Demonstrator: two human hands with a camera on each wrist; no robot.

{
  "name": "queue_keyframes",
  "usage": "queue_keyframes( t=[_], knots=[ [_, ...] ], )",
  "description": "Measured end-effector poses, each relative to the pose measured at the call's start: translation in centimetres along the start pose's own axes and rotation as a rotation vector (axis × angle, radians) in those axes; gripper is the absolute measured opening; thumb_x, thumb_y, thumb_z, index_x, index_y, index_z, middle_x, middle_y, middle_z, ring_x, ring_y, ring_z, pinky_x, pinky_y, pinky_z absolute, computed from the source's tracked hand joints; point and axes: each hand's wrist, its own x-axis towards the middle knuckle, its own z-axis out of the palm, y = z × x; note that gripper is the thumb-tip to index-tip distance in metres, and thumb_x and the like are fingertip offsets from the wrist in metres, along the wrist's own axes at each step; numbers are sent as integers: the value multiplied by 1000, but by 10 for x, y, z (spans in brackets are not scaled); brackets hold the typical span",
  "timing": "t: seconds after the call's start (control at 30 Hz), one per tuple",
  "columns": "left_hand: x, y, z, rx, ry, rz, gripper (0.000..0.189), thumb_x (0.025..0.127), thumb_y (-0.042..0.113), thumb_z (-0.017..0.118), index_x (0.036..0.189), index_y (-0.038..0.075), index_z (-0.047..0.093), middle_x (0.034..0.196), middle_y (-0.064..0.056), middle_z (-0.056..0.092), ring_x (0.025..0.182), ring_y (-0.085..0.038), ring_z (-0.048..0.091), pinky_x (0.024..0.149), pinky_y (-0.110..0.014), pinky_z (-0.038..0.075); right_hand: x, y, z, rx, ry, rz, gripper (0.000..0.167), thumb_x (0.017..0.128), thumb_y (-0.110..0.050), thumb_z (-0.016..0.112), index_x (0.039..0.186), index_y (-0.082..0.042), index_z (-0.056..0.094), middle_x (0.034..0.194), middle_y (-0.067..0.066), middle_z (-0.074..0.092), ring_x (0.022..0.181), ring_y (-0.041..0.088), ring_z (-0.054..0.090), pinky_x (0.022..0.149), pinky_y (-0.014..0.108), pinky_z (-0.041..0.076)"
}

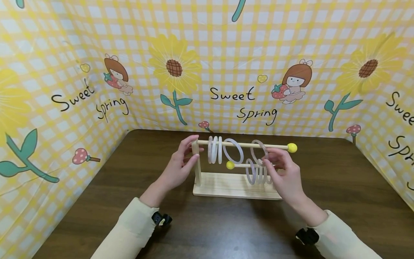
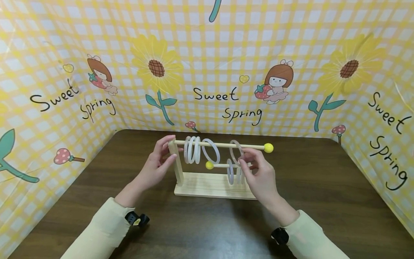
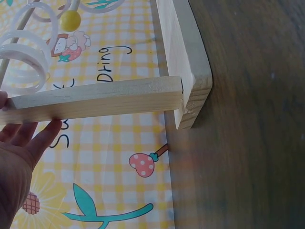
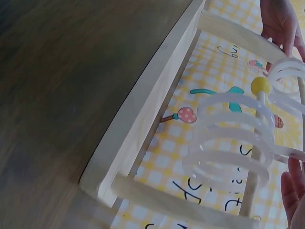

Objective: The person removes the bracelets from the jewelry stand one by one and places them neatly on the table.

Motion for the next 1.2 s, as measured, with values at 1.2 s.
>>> queue_keyframes(
  t=[1.2],
  knots=[
    [-2, -36, 3, -22, 0, -16, 56, 96, -8, 51, 144, 12, 29, 132, -25, 50, 114, -37, 57, 85, -55, 50, -1, 21, -58, -148, -50, -12, 44, 71, 26, 70, 110, 8, 60, 86, 19, 69, 81, -12, 60, 66, 7, 46]
  ],
)
